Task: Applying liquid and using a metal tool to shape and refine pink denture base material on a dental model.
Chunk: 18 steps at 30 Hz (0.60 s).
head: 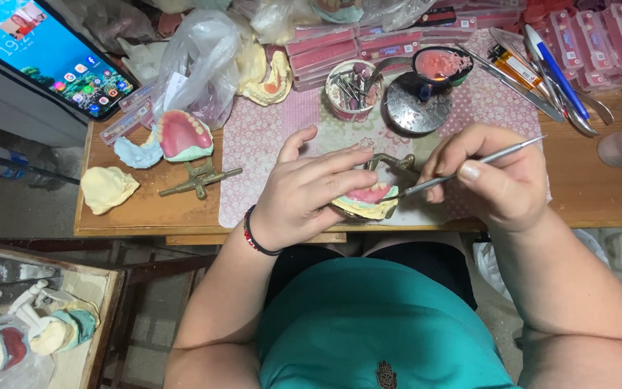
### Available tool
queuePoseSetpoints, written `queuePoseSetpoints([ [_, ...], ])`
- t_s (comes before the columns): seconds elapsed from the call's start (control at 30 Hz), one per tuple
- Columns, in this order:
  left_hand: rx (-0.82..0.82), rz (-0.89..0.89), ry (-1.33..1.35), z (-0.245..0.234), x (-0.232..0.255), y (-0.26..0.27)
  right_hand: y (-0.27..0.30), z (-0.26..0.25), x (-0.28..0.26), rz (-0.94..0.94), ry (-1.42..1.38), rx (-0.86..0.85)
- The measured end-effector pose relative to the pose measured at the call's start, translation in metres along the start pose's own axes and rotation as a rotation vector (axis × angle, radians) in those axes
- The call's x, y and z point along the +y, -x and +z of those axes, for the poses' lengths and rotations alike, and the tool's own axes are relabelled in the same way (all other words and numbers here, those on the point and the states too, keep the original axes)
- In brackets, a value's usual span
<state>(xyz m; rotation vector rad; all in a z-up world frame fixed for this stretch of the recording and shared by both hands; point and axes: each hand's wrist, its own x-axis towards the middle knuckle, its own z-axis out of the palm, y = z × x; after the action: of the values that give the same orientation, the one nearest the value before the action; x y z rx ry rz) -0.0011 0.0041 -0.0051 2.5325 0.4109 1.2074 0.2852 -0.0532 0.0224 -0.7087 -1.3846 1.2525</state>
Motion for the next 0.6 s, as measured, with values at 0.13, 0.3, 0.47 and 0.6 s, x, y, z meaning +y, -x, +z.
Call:
queuePoseSetpoints([
  [0.13, -0.009, 0.003, -0.002, 0.0, 0.0, 0.0, 0.004, 0.0, -0.001, 0.023, 0.016, -0.018],
  [0.3, -0.003, 0.005, 0.001, 0.002, -0.002, 0.002, -0.006, -0.008, -0.004, -0.001, 0.008, -0.041],
  [0.47, 0.0, 0.006, -0.017, 0.0, 0.001, -0.001, -0.013, -0.007, -0.016, -0.025, 0.129, -0.061],
  [0.6, -0.019, 0.005, -0.011, 0.0, 0.0, 0.0, -0.015, -0.008, -0.02, -0.044, 0.142, -0.076],
])
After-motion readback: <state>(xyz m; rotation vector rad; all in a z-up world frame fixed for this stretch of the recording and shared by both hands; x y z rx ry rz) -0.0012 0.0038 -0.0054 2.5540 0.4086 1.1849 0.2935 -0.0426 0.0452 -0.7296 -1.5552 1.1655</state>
